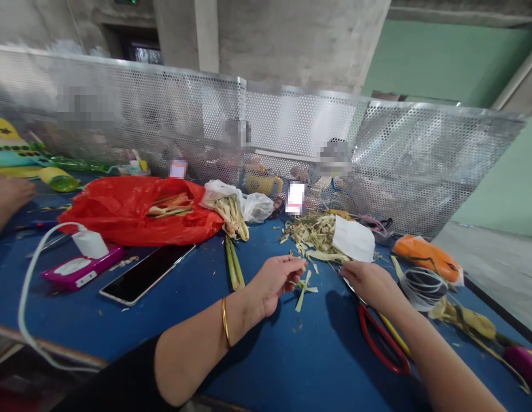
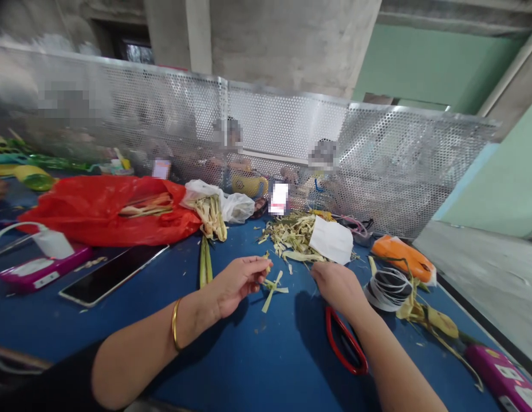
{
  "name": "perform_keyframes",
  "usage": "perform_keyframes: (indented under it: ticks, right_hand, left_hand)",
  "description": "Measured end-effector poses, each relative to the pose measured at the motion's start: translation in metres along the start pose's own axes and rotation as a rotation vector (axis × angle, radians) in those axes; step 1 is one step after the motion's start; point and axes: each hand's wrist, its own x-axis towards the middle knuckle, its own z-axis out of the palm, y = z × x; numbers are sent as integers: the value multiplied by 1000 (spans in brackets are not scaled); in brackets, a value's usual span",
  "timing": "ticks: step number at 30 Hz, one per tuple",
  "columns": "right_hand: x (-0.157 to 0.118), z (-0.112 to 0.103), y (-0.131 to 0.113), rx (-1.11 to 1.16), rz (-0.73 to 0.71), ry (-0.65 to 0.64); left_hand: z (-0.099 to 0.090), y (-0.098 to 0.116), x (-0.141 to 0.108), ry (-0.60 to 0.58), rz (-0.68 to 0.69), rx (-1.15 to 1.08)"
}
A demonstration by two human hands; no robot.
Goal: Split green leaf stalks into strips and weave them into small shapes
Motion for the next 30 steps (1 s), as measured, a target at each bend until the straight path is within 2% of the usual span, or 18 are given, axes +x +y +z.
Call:
perform_keyframes:
  ticks: [2, 4, 6, 7, 8, 9, 12, 14, 16, 18, 21, 24, 27, 30]
  right_hand:
    - [-4, -2, -3, 266, -141, -83]
    - [-9, -4, -5, 551, -223, -294]
    - [-13, -5, -5, 659, -238, -499]
    - [-14, -6, -5, 646, -249, -523]
    - [-14, -7, -4, 611, -259, -479]
    - [-13, -8, -3, 575, -256, -374]
    - [-9, -9, -2, 527, -114, 130]
    - [-6, -8, -6, 572, -1, 406]
    - [-7, -5, -14, 694, 22, 517]
    - [-9, 0, -26, 856, -18, 467]
    - [-12, 8, -46, 1024, -62, 301]
    - [-15, 16, -63, 1167, -10, 184]
    - [-17, 19, -73, 1358, 94, 161]
    - [-19, 19, -77, 1522, 122, 146]
  left_hand:
    - [0, -1, 1, 5, 9, -2]
    - [-1, -3, 2, 12, 7, 9]
    - [-1, -5, 3, 8, 4, 25]
    - [-2, -7, 4, 5, 5, 32]
    - [-2, -8, 4, 2, 7, 38]
    - [-1, -9, 4, 0, 11, 43]
    - [0, -10, 2, 9, 50, 64]
    - [2, -9, 0, 14, 102, 92]
    - [3, -10, -1, 23, 158, 116]
    - [5, -11, -1, 27, 200, 128]
    - [7, -14, -2, 22, 225, 127]
    - [11, -15, -4, 17, 227, 101]
    - [13, -14, -7, 10, 250, 93]
    - [12, -14, -7, 11, 266, 110]
